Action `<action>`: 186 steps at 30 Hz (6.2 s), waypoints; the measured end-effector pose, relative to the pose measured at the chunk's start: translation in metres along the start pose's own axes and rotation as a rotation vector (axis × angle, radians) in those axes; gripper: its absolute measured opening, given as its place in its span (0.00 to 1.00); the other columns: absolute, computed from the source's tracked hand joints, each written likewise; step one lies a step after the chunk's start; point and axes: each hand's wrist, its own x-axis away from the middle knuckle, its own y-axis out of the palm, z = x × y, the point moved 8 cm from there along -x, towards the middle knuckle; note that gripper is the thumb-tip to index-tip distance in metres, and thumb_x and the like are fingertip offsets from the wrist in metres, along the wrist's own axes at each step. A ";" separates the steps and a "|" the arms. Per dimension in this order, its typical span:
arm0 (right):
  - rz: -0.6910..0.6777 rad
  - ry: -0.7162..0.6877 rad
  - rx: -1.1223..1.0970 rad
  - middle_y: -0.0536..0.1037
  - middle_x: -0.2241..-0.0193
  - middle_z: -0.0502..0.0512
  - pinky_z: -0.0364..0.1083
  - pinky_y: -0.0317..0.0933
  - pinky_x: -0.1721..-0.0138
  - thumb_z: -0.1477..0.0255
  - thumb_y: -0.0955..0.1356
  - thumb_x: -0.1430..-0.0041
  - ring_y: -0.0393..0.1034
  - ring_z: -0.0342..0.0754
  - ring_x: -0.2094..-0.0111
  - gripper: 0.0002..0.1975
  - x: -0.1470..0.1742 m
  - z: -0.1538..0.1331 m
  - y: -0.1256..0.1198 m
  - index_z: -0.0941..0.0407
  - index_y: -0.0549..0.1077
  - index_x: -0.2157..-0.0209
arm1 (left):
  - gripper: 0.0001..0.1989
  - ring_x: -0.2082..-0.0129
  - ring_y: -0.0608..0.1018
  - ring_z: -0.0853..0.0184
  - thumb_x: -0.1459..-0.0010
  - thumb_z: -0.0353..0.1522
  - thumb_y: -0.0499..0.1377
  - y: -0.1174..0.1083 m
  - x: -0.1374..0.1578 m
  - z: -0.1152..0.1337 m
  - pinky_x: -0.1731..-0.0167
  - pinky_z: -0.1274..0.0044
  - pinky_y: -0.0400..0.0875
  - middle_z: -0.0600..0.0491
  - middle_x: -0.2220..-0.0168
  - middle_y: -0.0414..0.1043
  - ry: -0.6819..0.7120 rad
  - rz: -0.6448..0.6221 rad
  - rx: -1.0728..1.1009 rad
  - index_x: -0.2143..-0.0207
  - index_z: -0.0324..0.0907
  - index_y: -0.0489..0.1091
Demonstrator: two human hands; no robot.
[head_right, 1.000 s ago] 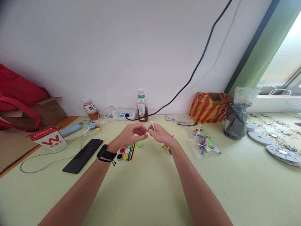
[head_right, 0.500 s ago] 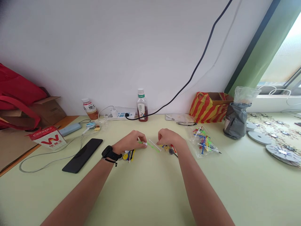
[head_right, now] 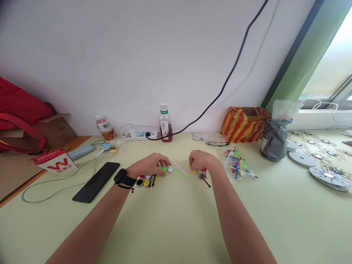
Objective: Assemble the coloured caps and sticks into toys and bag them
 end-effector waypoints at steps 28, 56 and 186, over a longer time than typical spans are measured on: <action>0.030 -0.548 -0.951 0.79 0.59 0.53 0.50 0.69 0.48 0.64 0.74 0.41 0.75 0.46 0.59 0.11 0.019 -0.090 -0.009 0.54 0.77 0.60 | 0.09 0.62 0.83 0.64 0.39 0.33 0.63 -0.060 0.018 0.080 0.56 0.73 0.81 0.50 0.60 0.82 0.258 0.394 0.117 0.58 0.41 0.80; 0.147 -0.216 -0.096 0.79 0.61 0.56 0.45 0.61 0.66 0.71 0.72 0.44 0.72 0.50 0.64 0.10 -0.017 -0.051 0.019 0.53 0.75 0.59 | 0.09 0.83 0.64 0.73 0.56 0.38 0.72 -0.005 0.009 0.035 0.83 0.78 0.54 0.58 0.80 0.66 0.041 -0.137 -0.077 0.69 0.46 0.84; 0.247 -0.329 -0.325 0.74 0.69 0.49 0.40 0.58 0.71 0.74 0.61 0.37 0.66 0.43 0.69 0.09 0.006 -0.075 -0.009 0.54 0.70 0.59 | 0.07 0.70 0.80 0.67 0.49 0.32 0.67 -0.031 0.009 0.064 0.69 0.78 0.74 0.54 0.70 0.77 0.118 0.178 0.174 0.71 0.40 0.71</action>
